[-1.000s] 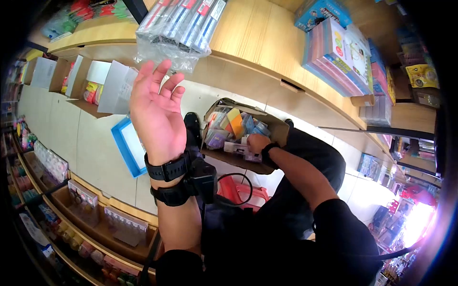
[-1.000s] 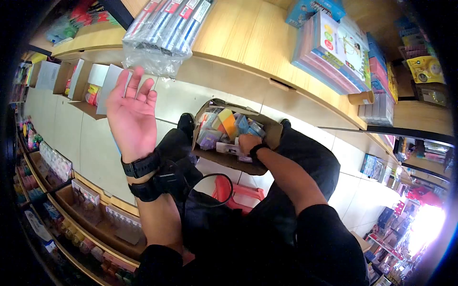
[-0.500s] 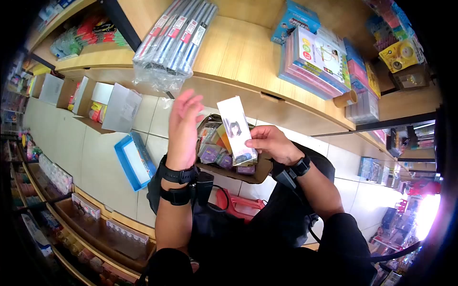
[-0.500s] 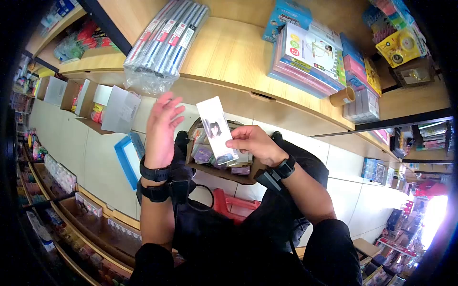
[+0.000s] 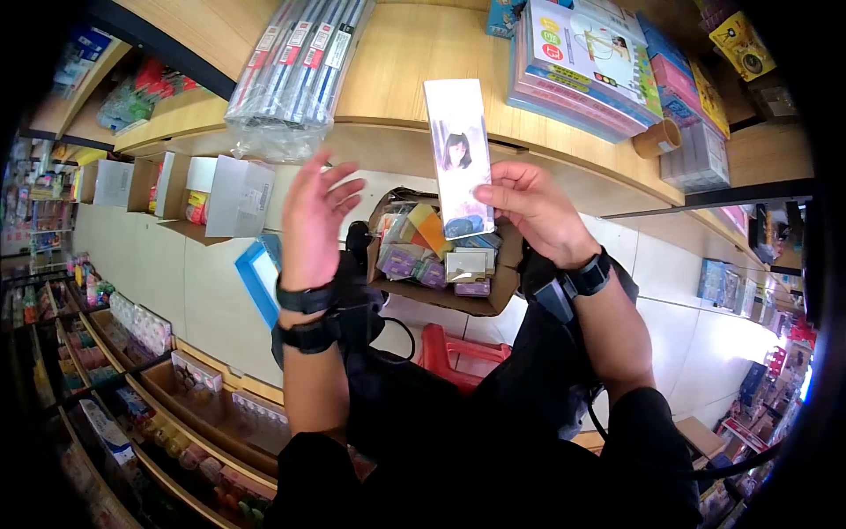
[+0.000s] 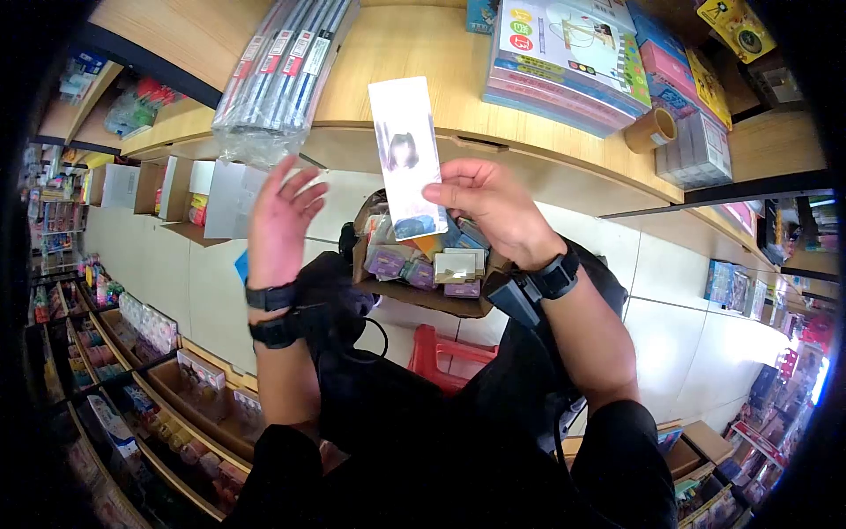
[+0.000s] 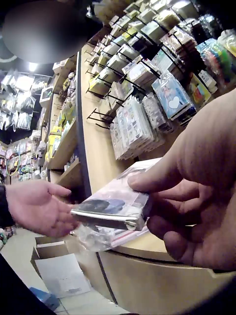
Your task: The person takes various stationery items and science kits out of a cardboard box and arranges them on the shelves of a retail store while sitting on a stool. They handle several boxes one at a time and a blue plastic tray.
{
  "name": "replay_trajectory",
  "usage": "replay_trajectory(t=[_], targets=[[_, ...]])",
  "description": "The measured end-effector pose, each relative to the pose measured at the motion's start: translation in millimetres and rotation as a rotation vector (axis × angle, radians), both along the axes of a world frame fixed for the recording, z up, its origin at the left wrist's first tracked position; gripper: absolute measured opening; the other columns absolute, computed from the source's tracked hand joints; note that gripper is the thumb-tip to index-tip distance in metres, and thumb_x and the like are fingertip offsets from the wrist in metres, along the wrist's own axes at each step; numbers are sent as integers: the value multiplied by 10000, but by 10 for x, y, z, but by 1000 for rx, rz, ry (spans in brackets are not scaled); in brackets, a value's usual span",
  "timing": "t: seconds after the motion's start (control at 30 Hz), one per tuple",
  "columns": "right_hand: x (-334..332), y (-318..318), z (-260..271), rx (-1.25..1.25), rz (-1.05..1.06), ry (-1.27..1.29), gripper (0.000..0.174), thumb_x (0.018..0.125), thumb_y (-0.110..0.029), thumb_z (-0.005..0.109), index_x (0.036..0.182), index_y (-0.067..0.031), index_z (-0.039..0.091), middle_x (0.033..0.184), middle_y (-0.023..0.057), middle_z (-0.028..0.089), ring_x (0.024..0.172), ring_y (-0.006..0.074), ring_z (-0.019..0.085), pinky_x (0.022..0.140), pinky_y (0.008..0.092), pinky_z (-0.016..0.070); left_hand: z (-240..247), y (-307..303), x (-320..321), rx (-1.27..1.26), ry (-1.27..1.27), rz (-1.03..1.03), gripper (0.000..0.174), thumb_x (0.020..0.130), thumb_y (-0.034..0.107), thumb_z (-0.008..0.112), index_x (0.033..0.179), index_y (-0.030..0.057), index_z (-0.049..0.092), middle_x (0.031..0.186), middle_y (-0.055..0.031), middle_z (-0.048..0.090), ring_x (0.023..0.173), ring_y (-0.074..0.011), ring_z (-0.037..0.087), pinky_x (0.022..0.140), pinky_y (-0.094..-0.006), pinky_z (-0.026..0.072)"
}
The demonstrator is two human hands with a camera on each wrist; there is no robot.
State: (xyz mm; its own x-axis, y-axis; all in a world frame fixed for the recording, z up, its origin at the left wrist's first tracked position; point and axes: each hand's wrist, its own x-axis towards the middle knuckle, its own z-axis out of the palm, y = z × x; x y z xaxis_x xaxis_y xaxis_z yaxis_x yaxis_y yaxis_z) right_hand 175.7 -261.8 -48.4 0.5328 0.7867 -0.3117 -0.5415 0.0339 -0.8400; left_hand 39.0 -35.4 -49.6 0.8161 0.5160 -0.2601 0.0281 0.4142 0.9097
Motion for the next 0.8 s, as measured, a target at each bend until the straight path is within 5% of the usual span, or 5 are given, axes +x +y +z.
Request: replay_trajectory(t=[0.17, 0.43, 0.67, 0.73, 0.8], targets=[[106, -89, -41, -95, -41, -88, 156, 804, -58, 639, 950, -9, 616, 855, 29, 644, 753, 72, 578, 666, 194, 437, 828, 706, -1202, 142, -239, 126, 437, 918, 260, 435, 1284, 24, 400, 1058, -82, 561, 952, -202, 544, 873, -333, 429], [101, -108, -74, -243, 0, -177, 141, 791, -33, 645, 923, 5, 615, 861, 54, 649, 783, 95, 591, 738, 219, 453, 1245, 1793, -3113, 372, 284, 583, 307, 915, 270, 481, 1135, 65, 544, 902, -6, 591, 811, -126, 556, 708, -245, 443], [76, 66, -146, -259, 31, -176, 140, 787, -2, 637, 922, 17, 606, 870, 73, 654, 760, 99, 605, 728, 229, 473, -1078, 2198, -3761, 167, 967, 451, 250, 873, 339, 455, 896, 120, 573, 761, -13, 589, 550, -121, 517, 446, -233, 378], [55, 111, -169, -293, 16, -186, 144, 784, 8, 635, 925, 18, 606, 868, 72, 655, 749, 105, 607, 726, 235, 478, -2764, 2676, -4782, -611, 797, -139, 375, 870, 369, 442, 1060, 64, 552, 815, -58, 628, 536, -164, 540, 430, -321, 411], [15, 151, -146, -313, 38, -141, 143, 784, 11, 634, 924, 18, 606, 871, 73, 656, 764, 105, 607, 738, 233, 475, -2713, 1756, -3887, -288, 1485, 113, 575, 852, 493, 438, 1121, -12, 496, 902, -132, 658, 632, -244, 609, 521, -368, 459]])
